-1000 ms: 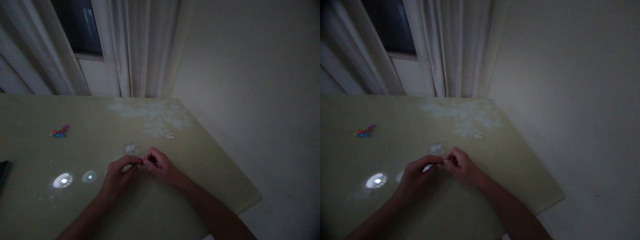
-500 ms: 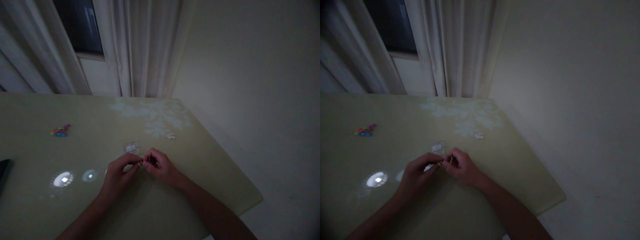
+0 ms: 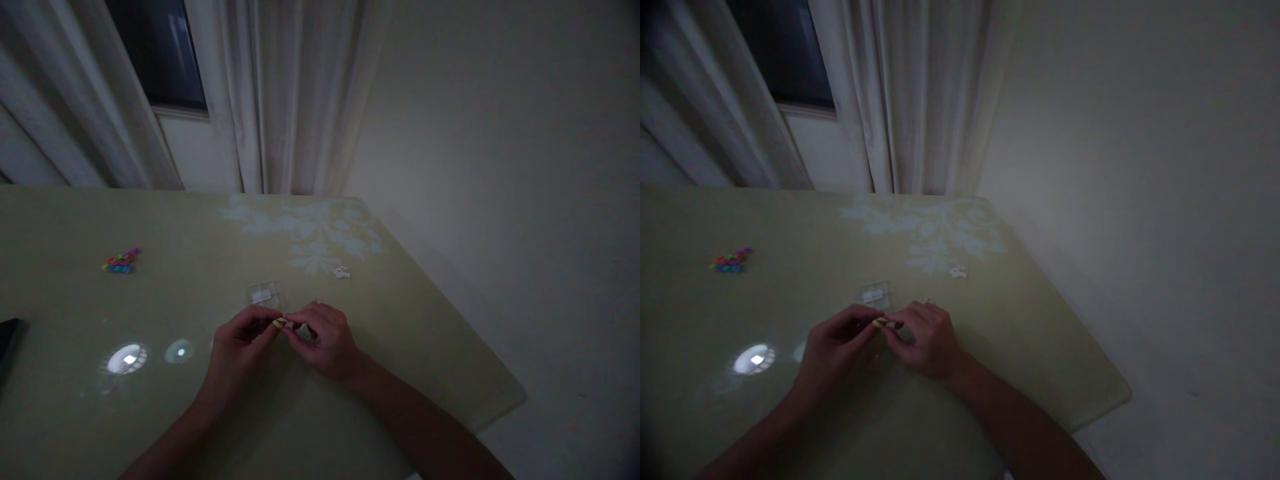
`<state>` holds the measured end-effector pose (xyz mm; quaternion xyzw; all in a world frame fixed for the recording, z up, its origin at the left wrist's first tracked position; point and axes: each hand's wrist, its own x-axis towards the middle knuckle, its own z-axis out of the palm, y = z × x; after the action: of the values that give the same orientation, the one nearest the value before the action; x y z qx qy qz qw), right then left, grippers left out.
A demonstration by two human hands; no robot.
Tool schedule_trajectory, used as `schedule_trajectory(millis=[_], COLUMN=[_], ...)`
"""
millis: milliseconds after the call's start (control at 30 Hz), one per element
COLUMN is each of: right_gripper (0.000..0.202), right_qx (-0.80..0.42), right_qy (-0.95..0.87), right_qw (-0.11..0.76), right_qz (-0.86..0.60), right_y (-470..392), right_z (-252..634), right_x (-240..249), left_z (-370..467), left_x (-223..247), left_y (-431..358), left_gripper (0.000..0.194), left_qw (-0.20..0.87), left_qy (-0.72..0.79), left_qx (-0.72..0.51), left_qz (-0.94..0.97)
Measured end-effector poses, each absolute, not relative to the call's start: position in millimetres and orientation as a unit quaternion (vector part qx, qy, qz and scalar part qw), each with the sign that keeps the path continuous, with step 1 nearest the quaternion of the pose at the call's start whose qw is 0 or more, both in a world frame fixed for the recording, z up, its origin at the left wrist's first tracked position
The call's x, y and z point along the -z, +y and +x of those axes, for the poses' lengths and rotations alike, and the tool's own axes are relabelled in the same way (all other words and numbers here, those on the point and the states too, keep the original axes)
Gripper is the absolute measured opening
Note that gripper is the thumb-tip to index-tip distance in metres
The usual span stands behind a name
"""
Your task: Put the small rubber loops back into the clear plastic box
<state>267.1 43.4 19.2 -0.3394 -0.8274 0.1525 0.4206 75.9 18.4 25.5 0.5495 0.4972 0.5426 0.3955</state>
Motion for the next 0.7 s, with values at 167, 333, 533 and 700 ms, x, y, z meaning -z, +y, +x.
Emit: schedule_trajectory(millis=[167, 333, 533, 700], right_gripper=[0.015, 0.013, 0.011, 0.012], right_qx=[-0.151, -0.152, -0.144, -0.140], right_qy=[-0.824, -0.820, -0.822, -0.831], right_qw=[0.420, 0.422, 0.427, 0.427], right_qz=[-0.347, -0.355, -0.348, -0.328], right_y=[41.6, 41.5, 41.7, 44.6], right_z=[264.8, 265.0, 266.1, 266.6], right_x=[-19.4, -20.3, -21.5, -18.9], left_z=[81.4, 81.6, 78.4, 73.4], left_x=[-23.0, -24.3, -25.9, -19.5], left_y=[14.6, 15.0, 16.2, 17.7], left_gripper=[0.014, 0.011, 0.009, 0.012], left_qw=[0.407, 0.396, 0.370, 0.340], left_qy=[0.494, 0.495, 0.498, 0.487], left_qx=[-0.549, -0.548, -0.548, -0.558], left_qz=[0.538, 0.546, 0.561, 0.579])
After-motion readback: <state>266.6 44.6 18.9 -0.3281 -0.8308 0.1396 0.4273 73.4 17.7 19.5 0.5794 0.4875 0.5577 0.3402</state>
